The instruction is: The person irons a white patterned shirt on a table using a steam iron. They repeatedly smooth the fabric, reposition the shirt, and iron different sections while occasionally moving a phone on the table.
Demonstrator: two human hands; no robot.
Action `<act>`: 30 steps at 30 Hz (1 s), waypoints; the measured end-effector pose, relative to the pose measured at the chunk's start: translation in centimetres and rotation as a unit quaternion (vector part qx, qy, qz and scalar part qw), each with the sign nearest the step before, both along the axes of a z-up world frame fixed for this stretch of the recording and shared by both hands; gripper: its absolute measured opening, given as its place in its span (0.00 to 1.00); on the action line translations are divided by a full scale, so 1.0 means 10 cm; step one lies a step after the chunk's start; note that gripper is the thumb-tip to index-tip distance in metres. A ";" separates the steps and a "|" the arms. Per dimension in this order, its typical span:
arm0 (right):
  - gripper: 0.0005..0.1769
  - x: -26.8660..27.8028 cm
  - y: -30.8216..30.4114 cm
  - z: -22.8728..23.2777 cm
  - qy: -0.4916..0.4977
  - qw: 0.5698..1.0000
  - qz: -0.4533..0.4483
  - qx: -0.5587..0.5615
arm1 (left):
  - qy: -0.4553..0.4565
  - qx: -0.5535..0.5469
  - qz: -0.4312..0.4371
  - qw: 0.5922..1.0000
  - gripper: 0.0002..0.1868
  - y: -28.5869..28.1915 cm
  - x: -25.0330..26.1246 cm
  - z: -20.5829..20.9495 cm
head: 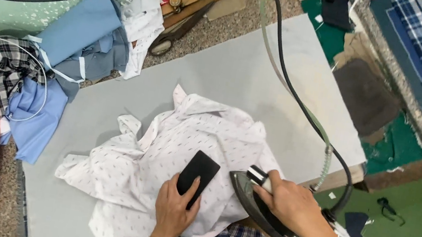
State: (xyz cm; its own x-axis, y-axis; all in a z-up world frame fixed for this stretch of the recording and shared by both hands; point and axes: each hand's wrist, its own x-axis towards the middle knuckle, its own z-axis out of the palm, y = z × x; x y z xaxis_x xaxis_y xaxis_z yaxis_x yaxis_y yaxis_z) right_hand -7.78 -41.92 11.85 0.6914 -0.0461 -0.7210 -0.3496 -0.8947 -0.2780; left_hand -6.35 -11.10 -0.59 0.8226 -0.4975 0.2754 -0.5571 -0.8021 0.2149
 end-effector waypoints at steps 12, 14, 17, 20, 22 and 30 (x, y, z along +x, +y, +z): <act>0.33 0.39 -1.53 -0.36 -0.097 0.985 -0.138 0.020 | 0.024 0.008 0.012 1.000 0.28 -1.92 1.58 0.15; 0.35 0.56 -1.52 -0.36 -0.103 0.989 -0.110 0.002 | 0.082 0.026 -0.026 0.996 0.28 -2.41 1.96 -0.09; 0.34 0.80 -1.47 -0.45 -0.118 0.991 -0.068 0.000 | 0.148 0.091 -0.071 0.982 0.26 -2.88 2.28 -0.58; 0.32 1.07 -1.41 -0.50 -0.137 0.989 -0.048 0.005 | 0.209 0.098 -0.062 0.971 0.24 -2.87 2.31 -0.42; 0.32 1.24 -1.35 -0.51 -0.167 0.985 -0.047 0.001 | 0.171 0.014 -0.068 0.983 0.24 -2.63 2.17 0.17; 0.35 1.41 -1.31 -0.59 -0.269 0.961 -0.056 -0.016 | -0.077 -0.133 0.154 0.976 0.27 -0.53 0.87 0.64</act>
